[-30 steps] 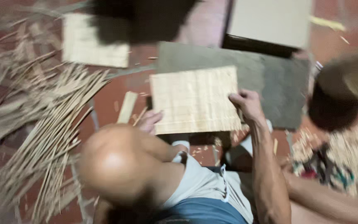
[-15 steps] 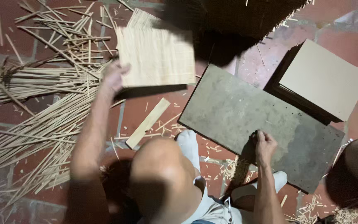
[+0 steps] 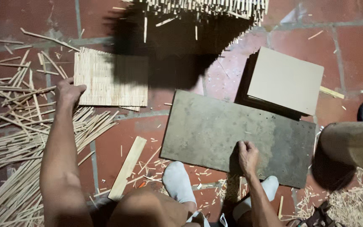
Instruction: The person assembles bamboo mats by arranging thin bamboo strips on a flat board, applying glue with a roller to cardboard, and pressing the cardboard onto the strips. The person repeats this process, stacking completed mats.
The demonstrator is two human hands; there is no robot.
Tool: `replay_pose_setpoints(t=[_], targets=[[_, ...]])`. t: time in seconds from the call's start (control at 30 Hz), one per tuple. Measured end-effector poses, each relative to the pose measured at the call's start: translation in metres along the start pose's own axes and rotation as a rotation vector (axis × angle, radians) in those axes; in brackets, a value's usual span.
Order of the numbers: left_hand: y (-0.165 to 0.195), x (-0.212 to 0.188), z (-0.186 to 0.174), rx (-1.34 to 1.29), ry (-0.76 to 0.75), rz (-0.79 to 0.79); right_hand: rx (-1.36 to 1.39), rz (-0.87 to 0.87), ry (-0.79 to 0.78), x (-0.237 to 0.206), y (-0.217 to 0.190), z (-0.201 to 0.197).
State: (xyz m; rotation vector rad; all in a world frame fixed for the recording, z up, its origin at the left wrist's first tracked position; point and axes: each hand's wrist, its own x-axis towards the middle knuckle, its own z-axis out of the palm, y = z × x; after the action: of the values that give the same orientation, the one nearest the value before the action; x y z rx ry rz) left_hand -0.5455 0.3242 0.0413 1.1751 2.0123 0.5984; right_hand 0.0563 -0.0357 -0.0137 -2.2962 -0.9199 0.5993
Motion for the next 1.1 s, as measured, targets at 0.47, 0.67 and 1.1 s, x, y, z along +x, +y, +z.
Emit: replay_pose_setpoints(t=[0.47, 0.67, 1.1], targets=[[0.072, -0.118, 0.179, -0.142, -0.238, 0.489, 0.232, -0.103, 0.331, 0.08, 0.014, -0.075], [0.213, -0.209, 0.321, -0.29, -0.646, 0.221, 0.282, -0.234, 0.405, 0.184, -0.001, -0.184], [0.384, -0.297, 0.464, -0.708, -0.945, -0.09, 0.411, 0.291, -0.11, 0.301, -0.024, -0.189]])
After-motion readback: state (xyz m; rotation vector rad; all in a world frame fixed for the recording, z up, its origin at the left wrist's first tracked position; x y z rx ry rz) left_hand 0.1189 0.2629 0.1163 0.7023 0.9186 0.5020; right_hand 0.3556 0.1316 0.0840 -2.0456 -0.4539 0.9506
